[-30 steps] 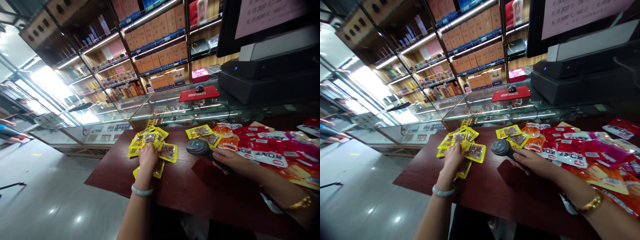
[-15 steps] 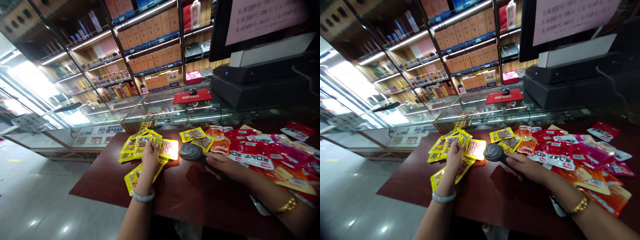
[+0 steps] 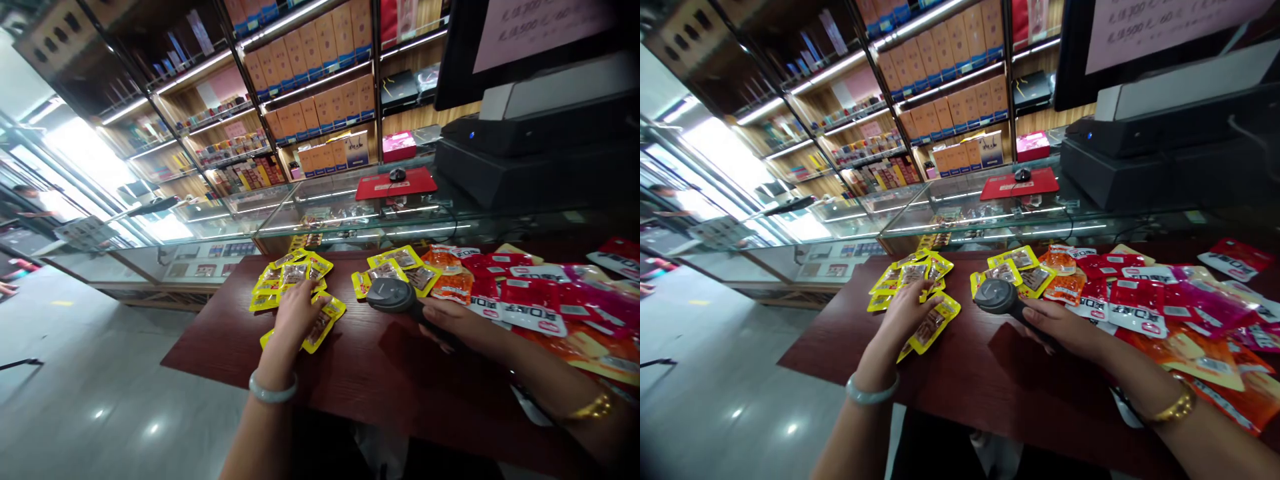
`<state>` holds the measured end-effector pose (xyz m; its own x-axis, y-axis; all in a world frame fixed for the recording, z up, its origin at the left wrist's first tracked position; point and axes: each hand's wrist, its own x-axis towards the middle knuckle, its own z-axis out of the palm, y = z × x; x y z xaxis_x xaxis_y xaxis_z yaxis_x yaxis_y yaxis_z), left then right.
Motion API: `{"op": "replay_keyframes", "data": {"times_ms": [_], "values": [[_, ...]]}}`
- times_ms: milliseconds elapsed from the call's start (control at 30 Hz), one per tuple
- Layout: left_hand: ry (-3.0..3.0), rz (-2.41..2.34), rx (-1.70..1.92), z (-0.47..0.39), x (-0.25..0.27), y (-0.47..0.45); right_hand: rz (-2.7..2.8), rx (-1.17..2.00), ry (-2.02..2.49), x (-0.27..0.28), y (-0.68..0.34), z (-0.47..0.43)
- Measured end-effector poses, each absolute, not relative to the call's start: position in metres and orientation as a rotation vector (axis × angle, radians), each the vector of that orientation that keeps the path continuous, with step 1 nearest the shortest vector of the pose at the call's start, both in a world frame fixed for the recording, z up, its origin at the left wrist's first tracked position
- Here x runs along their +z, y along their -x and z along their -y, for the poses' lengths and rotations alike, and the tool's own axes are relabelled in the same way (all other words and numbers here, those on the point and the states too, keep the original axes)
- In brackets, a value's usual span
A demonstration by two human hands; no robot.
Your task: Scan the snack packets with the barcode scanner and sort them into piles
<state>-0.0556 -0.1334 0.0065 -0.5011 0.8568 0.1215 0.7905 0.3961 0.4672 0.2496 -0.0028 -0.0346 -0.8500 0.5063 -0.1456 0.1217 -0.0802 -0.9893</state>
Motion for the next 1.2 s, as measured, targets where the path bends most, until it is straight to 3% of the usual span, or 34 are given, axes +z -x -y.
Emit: {"op": "replay_keyframes", "data": {"times_ms": [100,233,333,500,600,1000,1200], "values": [[-1.444,-2.714,0.136,0.163,0.005,0.066,1.934,2.055,0.695,-0.036,-0.250,0.002],[-1.369,-2.753,-0.031,0.175,-0.004,0.066,1.915,2.074,0.650,-0.034,-0.251,0.001],[-1.360,-2.790,0.150,0.169,-0.010,0.062,1.918,2.095,0.631,-0.031,-0.251,0.003],[-1.200,-2.533,0.894,0.153,-0.024,0.053,1.966,2.093,0.624,-0.029,-0.252,0.006],[-1.178,-2.395,1.165,0.140,-0.031,0.044,1.985,2.102,0.607,-0.031,-0.253,0.007],[-1.106,-2.049,1.516,0.087,-0.043,0.027,2.020,2.110,0.548,-0.030,-0.255,0.007],[-1.082,-1.955,1.461,0.077,-0.049,0.015,1.979,2.092,0.541,-0.035,-0.257,0.003]]}}
